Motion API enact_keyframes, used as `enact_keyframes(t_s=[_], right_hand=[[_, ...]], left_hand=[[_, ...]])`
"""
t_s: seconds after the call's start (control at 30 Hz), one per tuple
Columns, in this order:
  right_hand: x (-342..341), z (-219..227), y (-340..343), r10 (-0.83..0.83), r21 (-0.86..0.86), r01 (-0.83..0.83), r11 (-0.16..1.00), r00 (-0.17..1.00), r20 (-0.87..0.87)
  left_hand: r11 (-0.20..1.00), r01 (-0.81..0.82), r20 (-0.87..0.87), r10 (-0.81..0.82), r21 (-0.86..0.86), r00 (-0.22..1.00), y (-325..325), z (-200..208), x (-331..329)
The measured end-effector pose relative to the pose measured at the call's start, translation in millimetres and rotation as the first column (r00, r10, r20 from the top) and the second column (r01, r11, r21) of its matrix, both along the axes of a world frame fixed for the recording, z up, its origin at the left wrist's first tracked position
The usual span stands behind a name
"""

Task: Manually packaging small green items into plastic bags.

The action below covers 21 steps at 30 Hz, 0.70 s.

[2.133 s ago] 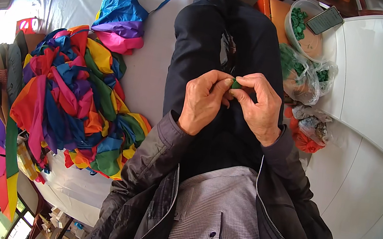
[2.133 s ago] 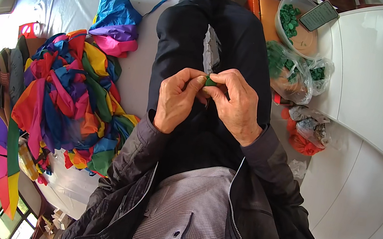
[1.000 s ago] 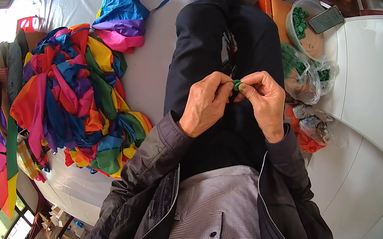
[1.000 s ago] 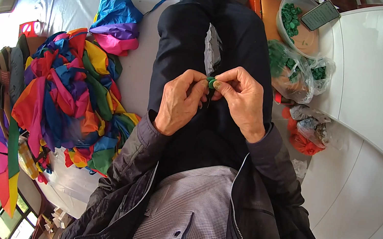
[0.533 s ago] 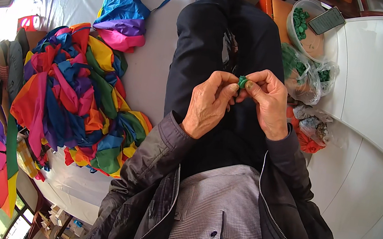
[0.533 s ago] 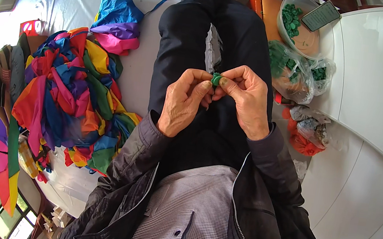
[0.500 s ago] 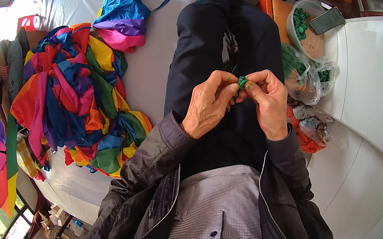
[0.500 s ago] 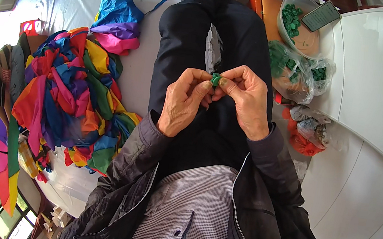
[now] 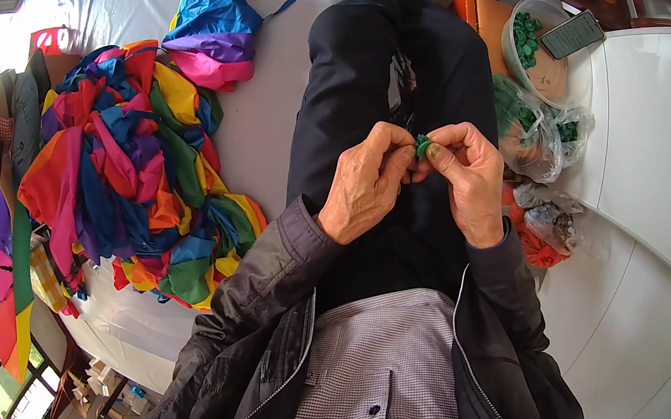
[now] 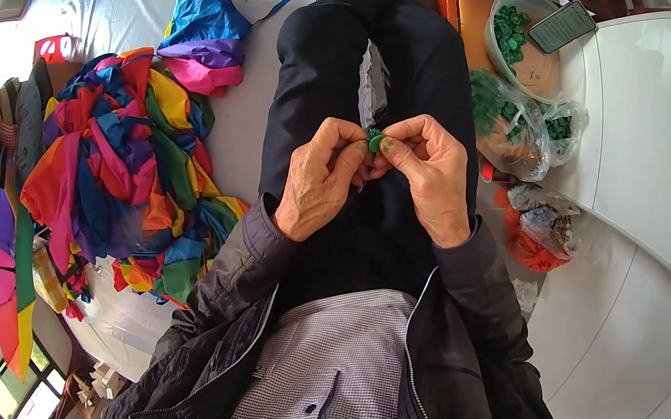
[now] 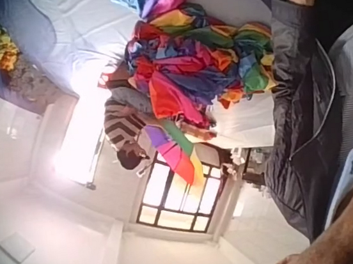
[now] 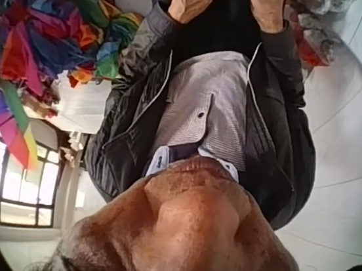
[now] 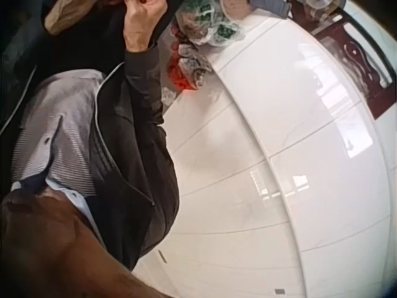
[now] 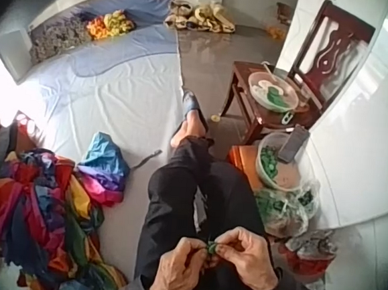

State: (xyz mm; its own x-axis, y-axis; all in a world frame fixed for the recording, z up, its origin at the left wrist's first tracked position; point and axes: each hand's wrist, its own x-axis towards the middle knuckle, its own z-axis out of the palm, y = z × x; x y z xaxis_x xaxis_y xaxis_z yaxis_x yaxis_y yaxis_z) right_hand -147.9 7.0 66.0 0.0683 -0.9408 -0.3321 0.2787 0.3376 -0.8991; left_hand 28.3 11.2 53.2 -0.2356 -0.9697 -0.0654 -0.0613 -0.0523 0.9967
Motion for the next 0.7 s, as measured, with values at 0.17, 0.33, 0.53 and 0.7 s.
enact_keyframes(t_s=[0.17,0.33,0.53,0.7], right_hand=[[0.3,-0.2,0.8,0.029,0.01,-0.029,1.0,0.998,0.048],[-1.6,-1.0,1.1,0.042,0.065,-0.055,0.996,0.982,0.187],[-2.5,-1.8,4.6,0.034,0.129,-0.073,0.989,0.959,0.283],[-1.6,0.7,7.0,-0.004,0.205,-0.063,0.977,0.95,0.312]], left_hand=[[0.991,0.049,-0.093,-0.038,0.122,0.995,0.1,5.3,1.0],[0.933,0.107,-0.46,0.069,0.345,0.885,0.1,-1.2,-0.1],[0.878,0.265,-0.662,0.077,0.4,0.745,-2.1,-4.5,5.5],[0.923,0.242,-0.575,-0.029,0.298,0.817,0.7,-7.8,11.1]])
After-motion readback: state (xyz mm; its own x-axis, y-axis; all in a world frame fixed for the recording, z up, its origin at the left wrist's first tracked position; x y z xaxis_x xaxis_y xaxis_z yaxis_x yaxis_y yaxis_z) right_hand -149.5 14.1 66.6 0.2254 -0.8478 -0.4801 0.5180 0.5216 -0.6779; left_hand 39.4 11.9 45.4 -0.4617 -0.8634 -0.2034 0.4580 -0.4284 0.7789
